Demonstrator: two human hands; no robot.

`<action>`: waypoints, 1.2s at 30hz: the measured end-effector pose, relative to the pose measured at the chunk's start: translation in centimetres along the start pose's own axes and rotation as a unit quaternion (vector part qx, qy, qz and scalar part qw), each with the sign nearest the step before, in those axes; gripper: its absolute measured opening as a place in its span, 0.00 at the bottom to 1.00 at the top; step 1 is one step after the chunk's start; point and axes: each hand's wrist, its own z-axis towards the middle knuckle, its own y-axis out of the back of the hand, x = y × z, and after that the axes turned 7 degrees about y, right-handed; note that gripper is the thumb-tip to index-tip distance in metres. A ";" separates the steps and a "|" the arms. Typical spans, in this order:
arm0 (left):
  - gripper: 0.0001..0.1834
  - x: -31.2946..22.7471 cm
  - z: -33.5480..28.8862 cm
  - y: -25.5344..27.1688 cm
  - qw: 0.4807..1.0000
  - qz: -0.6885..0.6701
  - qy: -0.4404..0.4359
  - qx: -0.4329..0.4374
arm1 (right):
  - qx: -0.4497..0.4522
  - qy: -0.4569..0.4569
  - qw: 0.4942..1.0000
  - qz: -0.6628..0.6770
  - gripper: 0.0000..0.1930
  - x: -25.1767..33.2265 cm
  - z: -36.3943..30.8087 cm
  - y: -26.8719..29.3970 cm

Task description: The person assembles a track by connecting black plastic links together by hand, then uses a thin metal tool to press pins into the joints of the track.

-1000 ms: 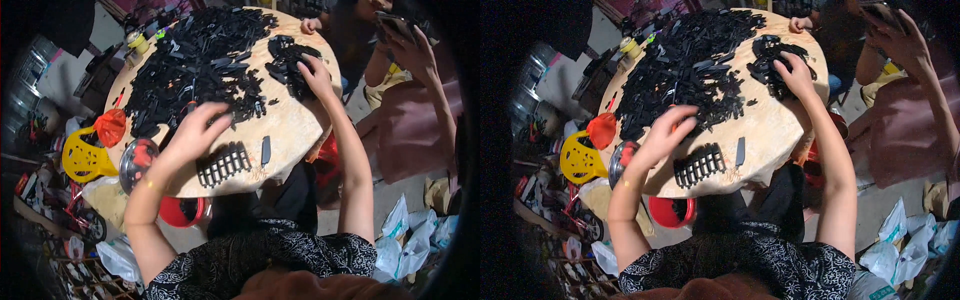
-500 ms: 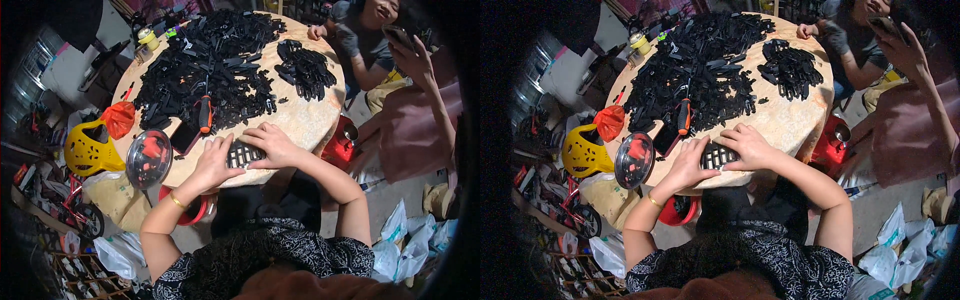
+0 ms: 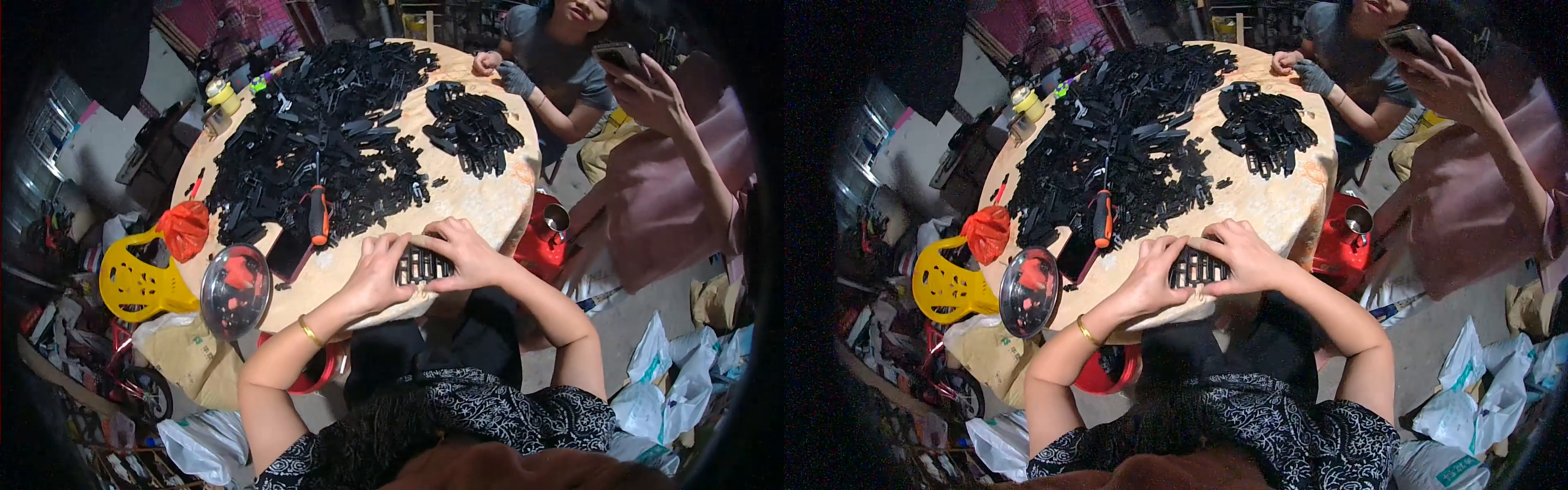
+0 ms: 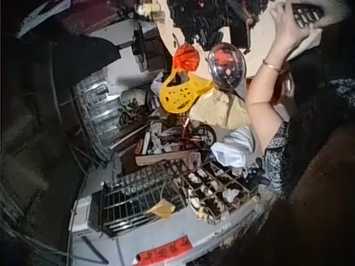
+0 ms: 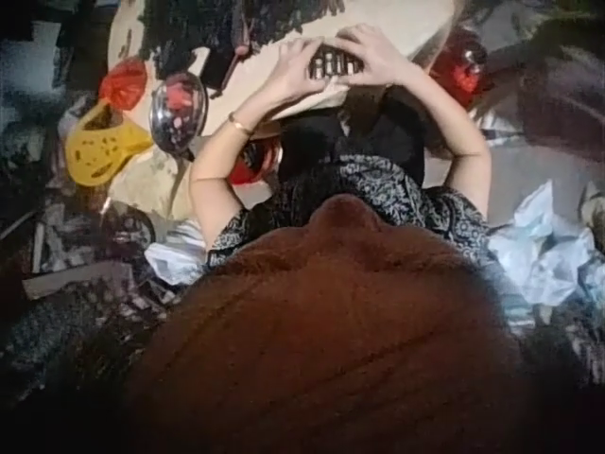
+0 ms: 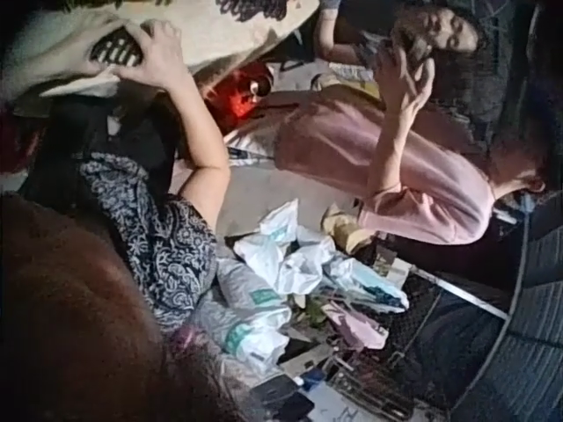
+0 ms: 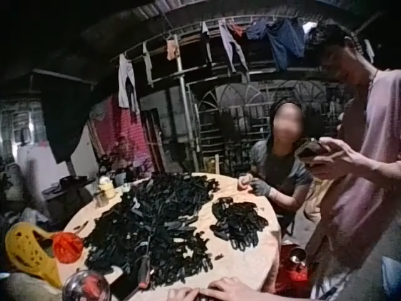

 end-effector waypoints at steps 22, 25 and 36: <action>0.23 -1.4 14.6 -2.7 0.856 -0.501 0.080 -0.094 | -0.232 -0.088 0.968 0.046 0.35 -8.2 0.8 2.5; 0.22 -0.5 20.9 -2.1 0.829 -0.545 0.085 -0.087 | -0.248 -0.083 0.965 0.010 0.32 -12.5 2.7 4.7; 0.27 2.6 34.1 -4.5 0.757 -0.630 0.128 -0.120 | -0.109 -0.249 0.952 -0.140 0.26 -22.9 7.0 7.1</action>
